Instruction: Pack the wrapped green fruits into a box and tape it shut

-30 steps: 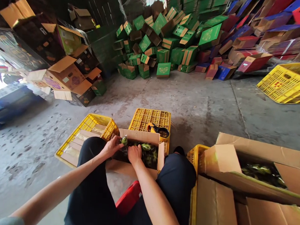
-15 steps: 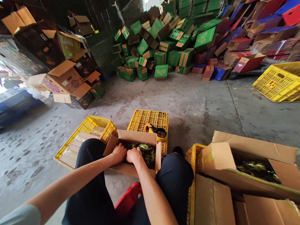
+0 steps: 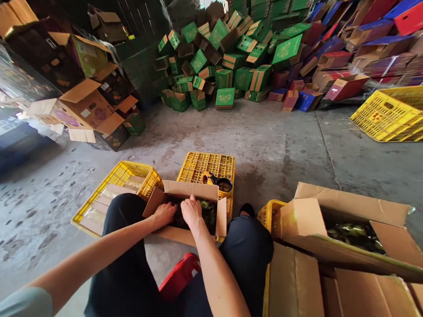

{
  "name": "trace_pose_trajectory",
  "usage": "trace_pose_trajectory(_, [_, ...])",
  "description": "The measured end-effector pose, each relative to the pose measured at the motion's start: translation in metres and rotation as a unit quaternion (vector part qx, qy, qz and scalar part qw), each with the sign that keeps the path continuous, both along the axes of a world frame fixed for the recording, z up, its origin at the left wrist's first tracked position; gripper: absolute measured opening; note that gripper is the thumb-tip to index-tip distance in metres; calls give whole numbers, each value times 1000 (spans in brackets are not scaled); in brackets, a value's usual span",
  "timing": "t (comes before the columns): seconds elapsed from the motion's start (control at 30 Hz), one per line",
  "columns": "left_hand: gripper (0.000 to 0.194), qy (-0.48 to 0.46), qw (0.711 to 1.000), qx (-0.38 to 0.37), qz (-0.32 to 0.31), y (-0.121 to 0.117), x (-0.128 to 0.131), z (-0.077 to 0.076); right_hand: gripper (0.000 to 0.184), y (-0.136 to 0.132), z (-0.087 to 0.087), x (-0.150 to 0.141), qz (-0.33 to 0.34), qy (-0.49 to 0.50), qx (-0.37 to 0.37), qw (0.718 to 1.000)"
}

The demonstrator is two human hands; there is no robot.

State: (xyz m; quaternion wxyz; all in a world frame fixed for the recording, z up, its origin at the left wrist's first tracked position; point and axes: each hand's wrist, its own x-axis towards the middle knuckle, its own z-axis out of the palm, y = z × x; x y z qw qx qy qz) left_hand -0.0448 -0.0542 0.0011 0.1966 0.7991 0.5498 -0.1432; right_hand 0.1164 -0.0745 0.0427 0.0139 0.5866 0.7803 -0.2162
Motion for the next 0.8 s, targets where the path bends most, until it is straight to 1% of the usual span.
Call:
trace_pose_trajectory(0.1, [35, 2, 1000, 22, -16, -1, -2, 6, 36, 2, -6, -2, -30, 10, 21, 999])
trace_pose_trajectory(0.2, [31, -13, 1000, 6, -20, 4, -2, 7, 39, 3, -14, -6, -62, 18, 24, 998])
trace_pose_trajectory(0.33, [52, -43, 999, -23, -4, 8, -1, 2, 36, 7, -23, -10, -84, 44, 12, 995])
trace_pose_trajectory(0.4, [54, -45, 999, -22, 13, 9, 1, -1, 32, 11, -23, -8, -81, 61, 1, 995])
trace_pose_trajectory(0.47, [49, -39, 999, -20, 31, 10, 1, -3, 33, 14, -19, 0, -68, 81, -12, 994])
trace_pose_trajectory(0.57, [40, -31, 998, -23, 46, 14, 2, -6, 53, 11, -10, 17, -41, 104, -27, 993])
trace_pose_trajectory(0.63, [34, -29, 998, -29, 46, 18, 2, -7, 59, 3, -4, 27, -27, 100, -37, 994])
trace_pose_trajectory(0.7, [28, -29, 998, -39, 38, 23, 2, -8, 55, -8, -1, 31, -22, 78, -46, 996])
trace_pose_trajectory(0.8, [20, -25, 998, -59, 21, 29, 3, -10, 35, -19, -2, 24, -33, 39, -45, 998])
